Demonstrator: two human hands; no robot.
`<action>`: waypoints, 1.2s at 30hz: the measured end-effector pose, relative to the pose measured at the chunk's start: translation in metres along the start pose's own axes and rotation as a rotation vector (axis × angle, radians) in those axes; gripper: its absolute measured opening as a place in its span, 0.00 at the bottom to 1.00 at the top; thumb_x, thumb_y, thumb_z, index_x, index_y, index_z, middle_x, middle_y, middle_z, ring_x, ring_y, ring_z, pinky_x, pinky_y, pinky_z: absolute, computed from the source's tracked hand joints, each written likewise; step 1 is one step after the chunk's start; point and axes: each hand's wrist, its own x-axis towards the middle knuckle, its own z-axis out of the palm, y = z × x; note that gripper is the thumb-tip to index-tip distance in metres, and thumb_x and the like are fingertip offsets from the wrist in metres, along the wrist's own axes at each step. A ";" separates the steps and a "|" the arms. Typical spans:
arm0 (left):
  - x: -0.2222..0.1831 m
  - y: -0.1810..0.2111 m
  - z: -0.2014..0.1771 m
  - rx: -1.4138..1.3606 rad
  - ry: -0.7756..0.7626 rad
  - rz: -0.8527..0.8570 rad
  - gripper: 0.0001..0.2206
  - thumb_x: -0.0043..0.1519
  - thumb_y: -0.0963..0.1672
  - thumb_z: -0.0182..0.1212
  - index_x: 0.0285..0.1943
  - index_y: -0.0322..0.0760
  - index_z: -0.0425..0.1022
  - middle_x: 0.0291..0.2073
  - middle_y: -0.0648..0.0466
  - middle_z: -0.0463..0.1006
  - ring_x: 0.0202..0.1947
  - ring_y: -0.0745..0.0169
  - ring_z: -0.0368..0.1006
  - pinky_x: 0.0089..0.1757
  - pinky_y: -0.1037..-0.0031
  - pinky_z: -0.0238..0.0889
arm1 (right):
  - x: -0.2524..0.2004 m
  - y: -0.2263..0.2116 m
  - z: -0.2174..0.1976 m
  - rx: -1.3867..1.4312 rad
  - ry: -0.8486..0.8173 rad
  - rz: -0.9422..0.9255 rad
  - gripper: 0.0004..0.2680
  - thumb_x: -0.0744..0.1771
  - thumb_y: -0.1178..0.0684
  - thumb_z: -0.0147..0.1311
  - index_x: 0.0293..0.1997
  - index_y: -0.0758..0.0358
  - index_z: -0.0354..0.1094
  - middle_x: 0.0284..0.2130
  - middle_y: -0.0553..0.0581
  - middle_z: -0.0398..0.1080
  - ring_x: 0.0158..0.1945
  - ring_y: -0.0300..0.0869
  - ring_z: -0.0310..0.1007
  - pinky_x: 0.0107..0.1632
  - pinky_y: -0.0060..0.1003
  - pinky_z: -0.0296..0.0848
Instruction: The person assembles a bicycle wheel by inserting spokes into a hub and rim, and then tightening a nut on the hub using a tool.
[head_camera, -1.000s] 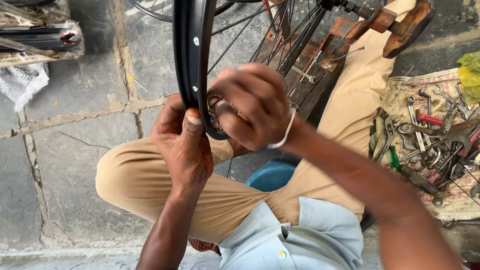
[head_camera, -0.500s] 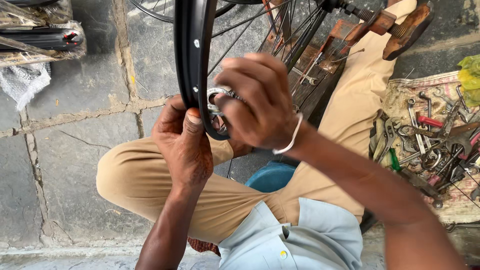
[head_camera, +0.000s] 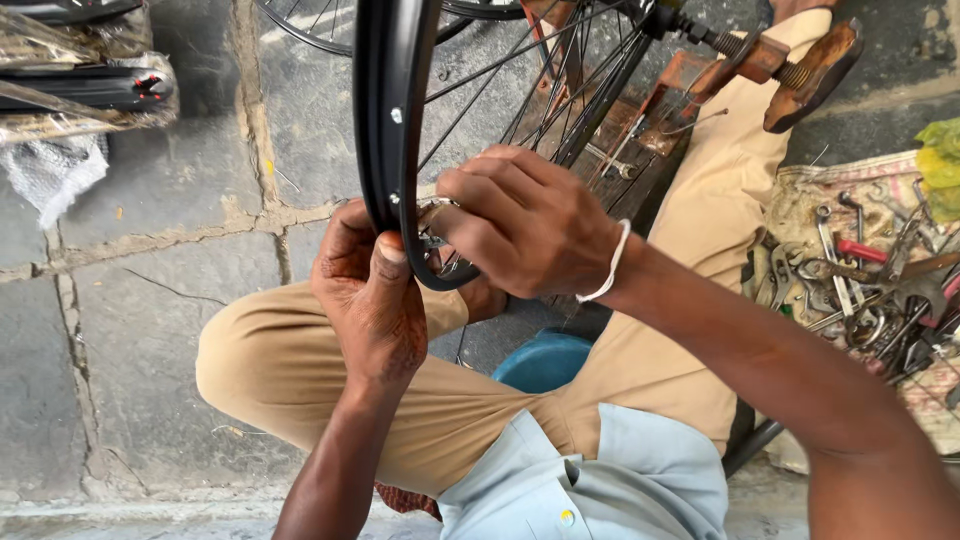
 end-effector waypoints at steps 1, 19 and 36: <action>0.000 -0.002 0.000 -0.015 0.010 0.007 0.18 0.68 0.46 0.70 0.58 0.27 0.72 0.48 0.51 0.78 0.45 0.68 0.74 0.52 0.75 0.70 | -0.003 -0.002 0.003 -0.001 0.004 0.000 0.10 0.72 0.55 0.61 0.52 0.66 0.61 0.49 0.63 0.71 0.52 0.53 0.76 0.58 0.48 0.76; -0.001 -0.008 0.003 -0.004 0.007 0.075 0.19 0.67 0.50 0.68 0.53 0.33 0.66 0.44 0.50 0.74 0.39 0.66 0.70 0.39 0.71 0.69 | 0.013 0.001 -0.016 0.229 0.135 0.423 0.14 0.66 0.61 0.64 0.56 0.69 0.68 0.53 0.65 0.71 0.61 0.57 0.71 0.63 0.49 0.71; -0.005 -0.010 -0.002 -0.051 0.046 0.030 0.22 0.66 0.49 0.70 0.59 0.29 0.68 0.38 0.54 0.75 0.39 0.69 0.75 0.41 0.74 0.74 | 0.012 0.003 -0.008 0.548 -0.002 0.322 0.13 0.67 0.58 0.65 0.55 0.62 0.68 0.49 0.55 0.73 0.56 0.48 0.75 0.57 0.40 0.76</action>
